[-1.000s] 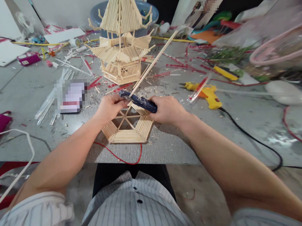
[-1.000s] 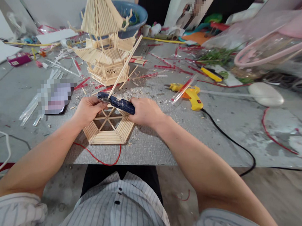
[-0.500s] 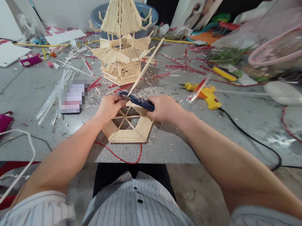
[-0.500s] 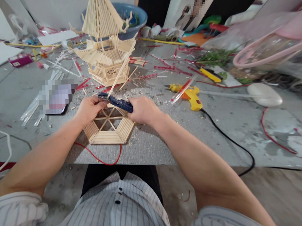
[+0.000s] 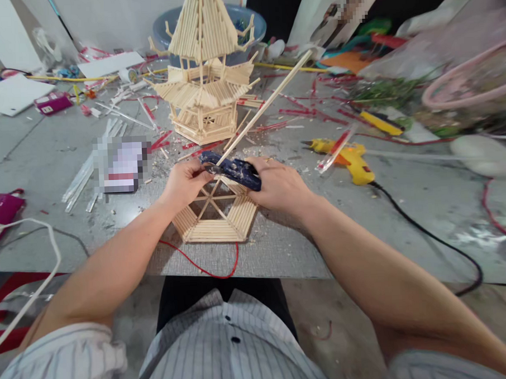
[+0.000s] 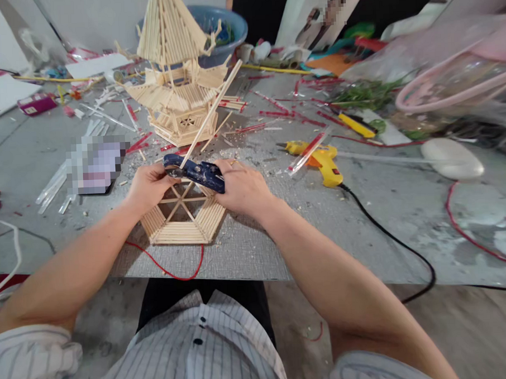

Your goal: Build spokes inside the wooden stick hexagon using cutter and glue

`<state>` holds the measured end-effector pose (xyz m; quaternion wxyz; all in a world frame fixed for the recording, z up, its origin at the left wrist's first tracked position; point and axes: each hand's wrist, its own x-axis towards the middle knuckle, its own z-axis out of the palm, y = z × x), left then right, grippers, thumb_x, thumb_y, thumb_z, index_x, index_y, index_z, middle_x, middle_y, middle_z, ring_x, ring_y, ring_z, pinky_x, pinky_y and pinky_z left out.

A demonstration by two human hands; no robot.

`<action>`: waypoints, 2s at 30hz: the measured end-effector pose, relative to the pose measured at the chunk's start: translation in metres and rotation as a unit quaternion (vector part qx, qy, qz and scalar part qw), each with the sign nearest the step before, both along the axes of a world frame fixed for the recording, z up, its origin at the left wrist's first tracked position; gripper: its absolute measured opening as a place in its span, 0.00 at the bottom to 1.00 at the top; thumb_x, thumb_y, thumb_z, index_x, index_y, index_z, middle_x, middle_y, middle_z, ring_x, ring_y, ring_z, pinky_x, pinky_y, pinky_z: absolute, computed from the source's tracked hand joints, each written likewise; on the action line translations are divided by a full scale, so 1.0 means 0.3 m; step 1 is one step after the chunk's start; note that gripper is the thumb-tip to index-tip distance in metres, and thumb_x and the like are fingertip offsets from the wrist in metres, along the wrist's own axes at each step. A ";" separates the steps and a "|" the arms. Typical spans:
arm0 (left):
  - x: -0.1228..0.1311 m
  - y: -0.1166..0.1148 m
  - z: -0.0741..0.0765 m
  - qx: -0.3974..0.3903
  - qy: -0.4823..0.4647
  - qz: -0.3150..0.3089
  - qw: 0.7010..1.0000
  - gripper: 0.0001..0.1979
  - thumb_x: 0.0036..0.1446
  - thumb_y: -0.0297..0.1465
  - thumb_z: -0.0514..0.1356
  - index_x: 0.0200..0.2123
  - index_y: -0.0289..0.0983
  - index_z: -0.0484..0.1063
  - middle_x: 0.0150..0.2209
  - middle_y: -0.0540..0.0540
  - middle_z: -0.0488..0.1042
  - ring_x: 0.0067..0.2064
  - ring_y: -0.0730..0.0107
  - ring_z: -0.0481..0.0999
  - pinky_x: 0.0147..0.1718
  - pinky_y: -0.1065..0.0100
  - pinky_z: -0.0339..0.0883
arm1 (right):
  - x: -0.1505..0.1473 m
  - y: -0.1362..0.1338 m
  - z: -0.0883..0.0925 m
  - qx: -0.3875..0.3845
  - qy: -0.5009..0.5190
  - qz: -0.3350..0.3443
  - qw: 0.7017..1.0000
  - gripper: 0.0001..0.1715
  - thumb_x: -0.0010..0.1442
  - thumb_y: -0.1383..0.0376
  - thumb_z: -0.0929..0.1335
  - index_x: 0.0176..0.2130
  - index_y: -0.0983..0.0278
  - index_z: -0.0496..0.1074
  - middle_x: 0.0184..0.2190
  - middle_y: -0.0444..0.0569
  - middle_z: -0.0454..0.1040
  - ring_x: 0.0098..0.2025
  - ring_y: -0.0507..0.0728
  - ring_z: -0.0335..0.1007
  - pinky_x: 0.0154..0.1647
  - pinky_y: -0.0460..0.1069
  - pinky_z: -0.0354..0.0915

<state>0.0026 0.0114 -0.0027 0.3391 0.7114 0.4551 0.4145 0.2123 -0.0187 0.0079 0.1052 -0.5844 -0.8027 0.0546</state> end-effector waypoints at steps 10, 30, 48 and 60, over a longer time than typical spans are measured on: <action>-0.003 -0.003 0.009 0.035 0.007 -0.001 0.999 0.07 0.50 0.33 0.63 0.25 0.35 0.75 0.22 0.53 0.73 0.26 0.77 0.69 0.28 0.73 0.62 | -0.014 -0.015 0.020 -0.040 -0.038 -0.036 0.998 0.28 0.53 0.61 0.64 0.53 0.66 0.67 0.41 0.57 0.77 0.42 0.66 0.74 0.37 0.54 0.64; -0.013 -0.009 0.045 -0.018 0.165 0.019 0.986 0.15 0.56 0.34 0.59 0.19 0.35 0.71 0.15 0.55 0.65 0.20 0.79 0.60 0.24 0.71 0.54 | 0.023 0.044 -0.006 -0.022 -0.018 -0.167 0.986 0.33 0.58 0.49 0.63 0.57 0.63 0.64 0.50 0.62 0.72 0.49 0.71 0.70 0.45 0.62 0.65; -0.041 0.009 0.026 0.088 0.192 0.020 0.977 0.13 0.57 0.35 0.57 0.26 0.36 0.76 0.26 0.49 0.74 0.29 0.73 0.69 0.31 0.68 0.60 | 0.069 0.077 -0.061 0.018 -0.032 -0.148 0.988 0.44 0.57 0.42 0.64 0.61 0.68 0.60 0.51 0.67 0.70 0.53 0.73 0.66 0.49 0.63 0.61; -0.033 0.015 0.013 0.144 0.270 0.000 0.952 0.11 0.59 0.33 0.57 0.27 0.37 0.74 0.28 0.46 0.76 0.34 0.68 0.73 0.38 0.64 0.65 | 0.081 0.092 -0.095 0.031 -0.043 -0.113 0.992 0.41 0.61 0.44 0.59 0.60 0.70 0.62 0.59 0.66 0.65 0.59 0.72 0.60 0.56 0.64 0.54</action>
